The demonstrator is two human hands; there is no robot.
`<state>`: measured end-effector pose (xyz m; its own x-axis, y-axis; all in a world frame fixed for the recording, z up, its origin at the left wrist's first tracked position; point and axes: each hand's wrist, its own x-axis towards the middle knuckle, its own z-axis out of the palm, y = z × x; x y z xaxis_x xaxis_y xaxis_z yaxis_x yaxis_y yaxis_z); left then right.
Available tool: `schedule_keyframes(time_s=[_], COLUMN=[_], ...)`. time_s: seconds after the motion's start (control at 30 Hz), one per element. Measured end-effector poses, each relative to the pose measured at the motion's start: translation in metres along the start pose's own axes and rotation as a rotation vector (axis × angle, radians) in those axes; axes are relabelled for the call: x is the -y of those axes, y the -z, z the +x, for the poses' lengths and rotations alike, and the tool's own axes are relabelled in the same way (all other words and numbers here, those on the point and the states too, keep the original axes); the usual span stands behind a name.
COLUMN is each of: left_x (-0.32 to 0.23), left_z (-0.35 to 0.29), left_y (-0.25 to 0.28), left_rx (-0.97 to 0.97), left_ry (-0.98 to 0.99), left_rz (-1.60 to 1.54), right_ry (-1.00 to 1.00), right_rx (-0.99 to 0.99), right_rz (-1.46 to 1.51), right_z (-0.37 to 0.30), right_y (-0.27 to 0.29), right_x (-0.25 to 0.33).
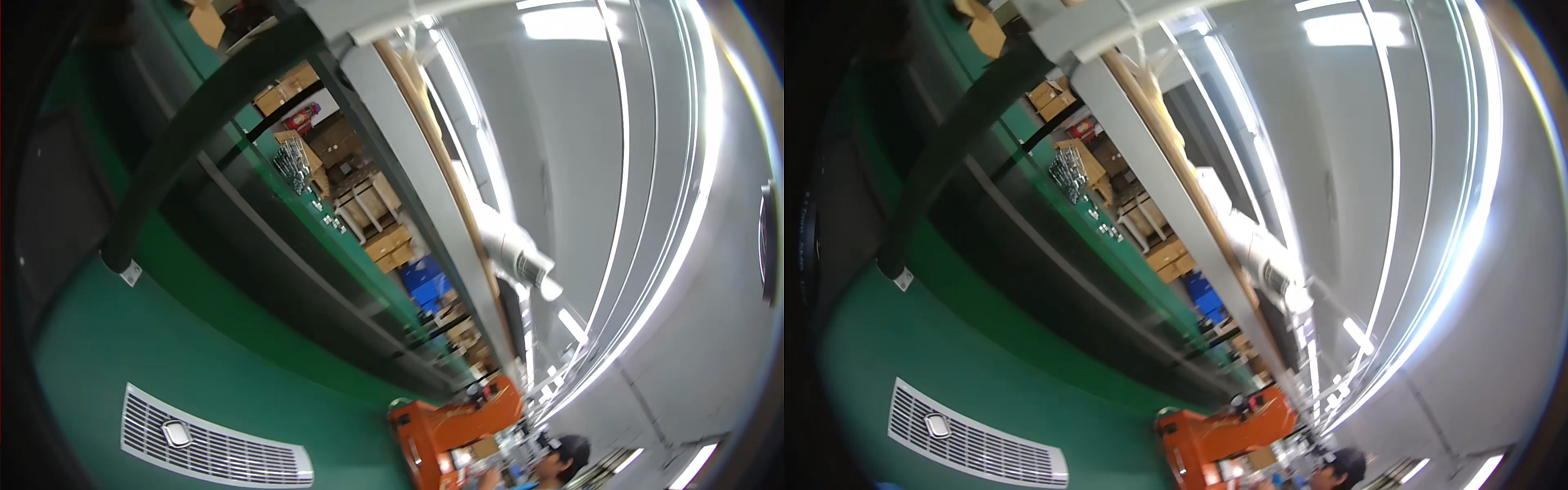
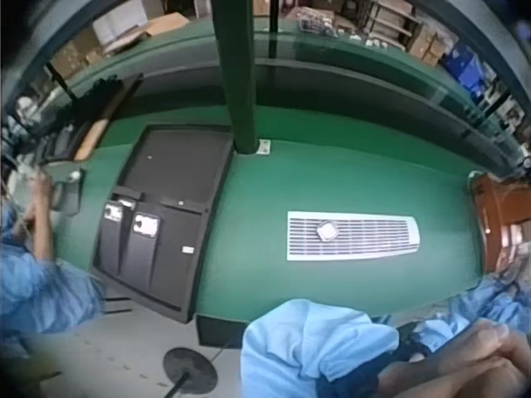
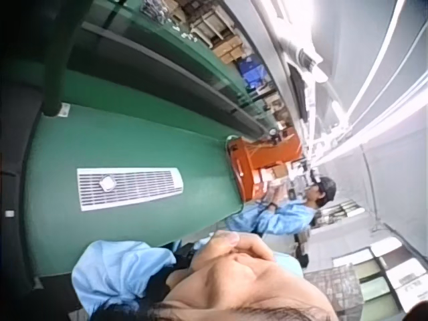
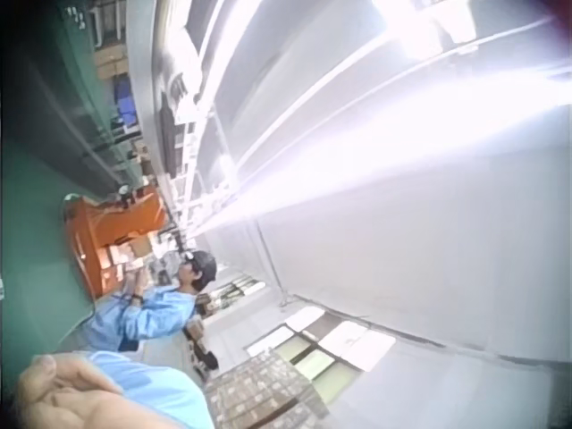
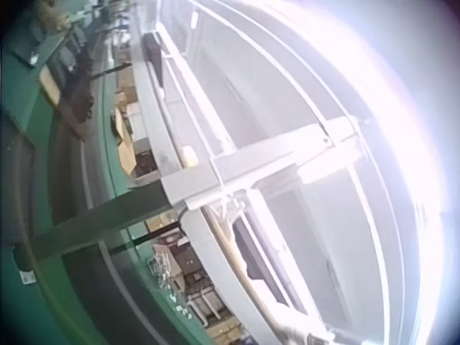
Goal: The recorder is shown using a stylus-like tool and hands to apply components or labels to a small rectangular electronic device, possibly a smartphone part, on a factory assembly line bench.
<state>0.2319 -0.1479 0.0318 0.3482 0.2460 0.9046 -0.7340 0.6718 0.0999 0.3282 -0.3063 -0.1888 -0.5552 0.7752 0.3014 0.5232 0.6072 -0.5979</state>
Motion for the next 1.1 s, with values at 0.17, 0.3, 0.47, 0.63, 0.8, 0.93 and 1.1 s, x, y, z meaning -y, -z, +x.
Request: schedule_keyframes(time_s=[0.17, 0.3, 0.47, 0.63, 0.8, 0.93, 1.1], left_x=[-0.002, -0.003, -0.005, 0.002, -0.009, -0.031, -0.033], left_z=[-0.012, -0.025, -0.031, -0.025, -0.021, -0.016, -0.015], left_y=[0.005, 0.016, 0.008, -0.007, 0.001, 0.001, 0.014], left_rx=[-0.097, -0.163, -0.239, -0.356, -0.090, 0.074, 0.197], left_ry=[0.155, 0.290, 0.391, 0.105, 0.060, 0.043, -0.083], left_rz=[0.010, -0.011, 0.030, 0.339, 0.683, 1.113, 1.368], right_ry=[0.085, 0.185, 0.375, 0.585, 0.458, 0.410, 0.410], right_rx=[-0.122, -0.203, -0.258, -0.258, -0.351, -0.358, -0.379], right_rz=[-0.001, -0.018, -0.074, -0.126, 0.002, -0.083, -0.177], right_z=[0.031, 0.055, 0.082, 0.121, 0.116, 0.108, 0.093], right_y=[-0.016, -0.023, -0.065, -0.108, 0.026, 0.052, 0.056], right_x=[0.002, -0.005, -0.024, -0.036, 0.040, 0.045, 0.030])
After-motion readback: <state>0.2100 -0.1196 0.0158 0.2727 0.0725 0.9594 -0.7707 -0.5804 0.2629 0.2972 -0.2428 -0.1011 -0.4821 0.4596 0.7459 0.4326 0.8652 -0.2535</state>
